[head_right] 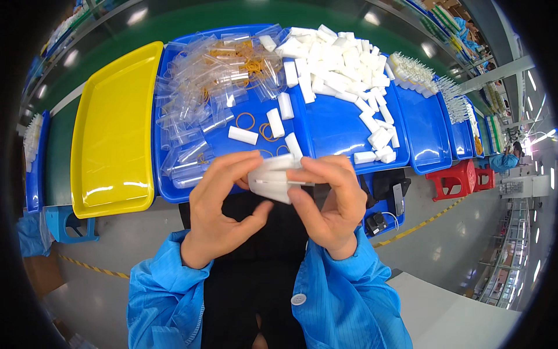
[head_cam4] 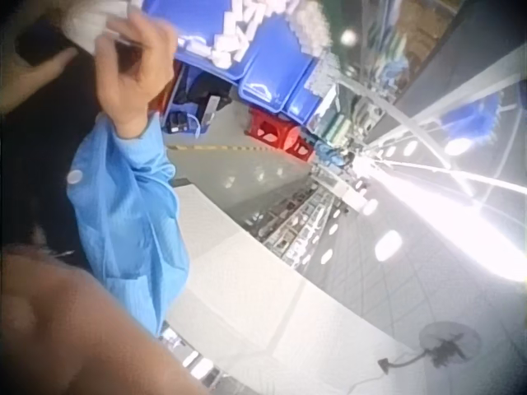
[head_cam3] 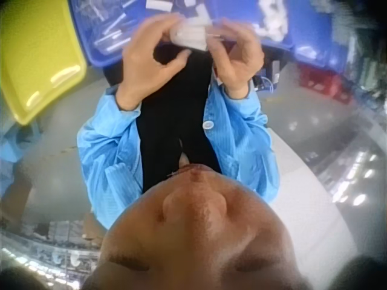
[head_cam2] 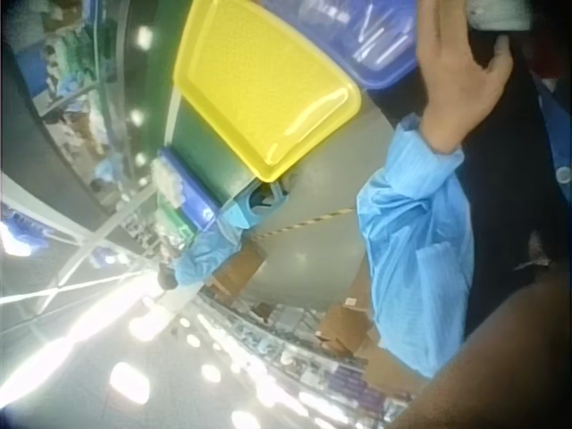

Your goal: The person assembles components by inserting foam cylinders and plastic tubes into plastic sleeves, secures the bundled sleeves together with rubber bands, and exchanges trays on an overhead shelf.

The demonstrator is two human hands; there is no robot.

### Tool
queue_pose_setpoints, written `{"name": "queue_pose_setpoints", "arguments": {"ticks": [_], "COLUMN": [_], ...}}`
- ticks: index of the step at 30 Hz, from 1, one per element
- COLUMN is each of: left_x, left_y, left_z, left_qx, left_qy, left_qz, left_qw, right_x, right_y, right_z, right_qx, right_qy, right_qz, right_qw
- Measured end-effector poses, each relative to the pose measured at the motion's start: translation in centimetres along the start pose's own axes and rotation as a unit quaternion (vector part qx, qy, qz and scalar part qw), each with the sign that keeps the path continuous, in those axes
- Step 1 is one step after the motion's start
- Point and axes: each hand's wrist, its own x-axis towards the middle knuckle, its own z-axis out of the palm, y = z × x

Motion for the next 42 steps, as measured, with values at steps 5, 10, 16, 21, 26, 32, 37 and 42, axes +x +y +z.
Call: {"name": "queue_pose_setpoints", "arguments": {"ticks": [5, 10, 16, 21, 26, 32, 37, 42], "left_x": [-0.3, -1.2, -1.7, -2.2, -2.2, -2.4, -2.7, -2.6], "left_y": [-1.2, -1.9, -0.7, -1.1, -1.1, -1.1, -1.5, -1.7], "left_z": [0.3, 1.0, 0.9, -0.9, -2.1, -2.7, -3.9, -4.4], "left_qx": [-0.151, -0.236, -0.218, -0.382, -0.306, -0.322, -0.293, -0.282], "left_qy": [-0.061, -0.016, -0.017, 0.009, 0.009, -0.003, 0.034, 0.033], "left_qz": [-0.097, -0.092, -0.046, -0.099, -0.034, -0.049, -0.020, -0.038], "left_qw": [0.982, 0.967, 0.975, 0.919, 0.951, 0.946, 0.955, 0.958], "right_x": [-0.2, 1.8, 1.3, 6.1, 13.7, 13.7, 13.8, 11.0], "right_y": [-0.1, -1.5, -2.5, -2.1, 4.6, 5.8, 5.1, 3.1], "right_z": [1.2, 4.3, 5.4, 4.8, 4.6, 9.1, 5.8, 1.0], "right_qx": [0.059, 0.374, 0.425, 0.435, -0.059, -0.150, 0.030, 0.364], "right_qy": [0.018, 0.028, 0.042, -0.056, -0.228, -0.205, -0.111, -0.078], "right_qz": [-0.022, 0.148, 0.234, 0.184, -0.064, -0.100, 0.094, 0.276], "right_qw": [0.998, 0.915, 0.873, 0.880, 0.970, 0.962, 0.989, 0.886]}}
